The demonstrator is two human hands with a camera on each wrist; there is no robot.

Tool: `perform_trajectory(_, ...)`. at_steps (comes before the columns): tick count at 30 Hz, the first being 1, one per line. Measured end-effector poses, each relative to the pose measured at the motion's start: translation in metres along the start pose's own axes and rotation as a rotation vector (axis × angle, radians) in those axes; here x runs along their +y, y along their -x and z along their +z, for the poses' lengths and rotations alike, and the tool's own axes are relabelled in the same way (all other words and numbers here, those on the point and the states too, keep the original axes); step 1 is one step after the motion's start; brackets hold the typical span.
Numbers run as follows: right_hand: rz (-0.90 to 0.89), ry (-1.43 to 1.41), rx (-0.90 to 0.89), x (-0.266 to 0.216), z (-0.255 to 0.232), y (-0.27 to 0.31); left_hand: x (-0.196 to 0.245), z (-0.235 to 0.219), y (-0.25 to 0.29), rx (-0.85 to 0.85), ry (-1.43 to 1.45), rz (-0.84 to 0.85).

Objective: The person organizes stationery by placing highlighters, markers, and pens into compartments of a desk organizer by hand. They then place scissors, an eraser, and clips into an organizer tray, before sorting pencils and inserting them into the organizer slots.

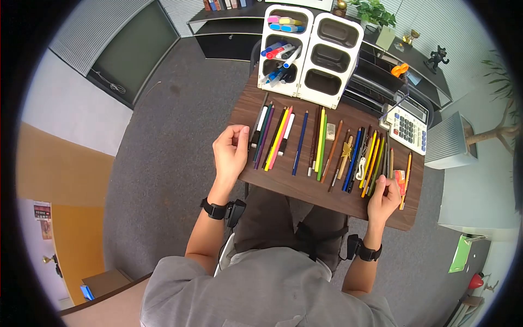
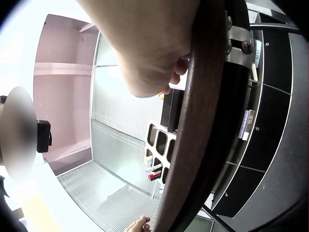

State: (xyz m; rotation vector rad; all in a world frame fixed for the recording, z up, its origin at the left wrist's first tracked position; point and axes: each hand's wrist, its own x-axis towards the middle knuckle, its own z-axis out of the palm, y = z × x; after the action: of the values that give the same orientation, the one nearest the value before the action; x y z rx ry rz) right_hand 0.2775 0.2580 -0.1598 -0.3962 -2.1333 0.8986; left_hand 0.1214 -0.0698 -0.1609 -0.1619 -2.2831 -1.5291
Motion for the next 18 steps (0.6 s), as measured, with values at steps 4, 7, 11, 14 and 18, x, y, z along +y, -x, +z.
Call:
perform_trajectory(4,-0.016,-0.011,0.008,0.001,0.0,0.0,-0.004,0.002,-0.002,-0.001,0.043,-0.017)
perform_trajectory(7,-0.001,-0.019,0.003,0.001,0.0,0.0,0.007,-0.001,-0.004,-0.006,-0.07,0.003)
perform_trajectory(11,-0.029,-0.018,0.014,-0.001,0.0,0.0,0.027,-0.01,0.005,-0.172,-0.404,0.075)
perform_trajectory(14,-0.033,-0.013,0.009,0.001,0.0,-0.001,0.029,-0.01,0.011,-0.186,-0.523,0.146)
perform_trajectory(18,-0.033,-0.019,0.011,0.002,0.0,0.0,0.03,-0.012,0.012,-0.213,-0.548,0.115)
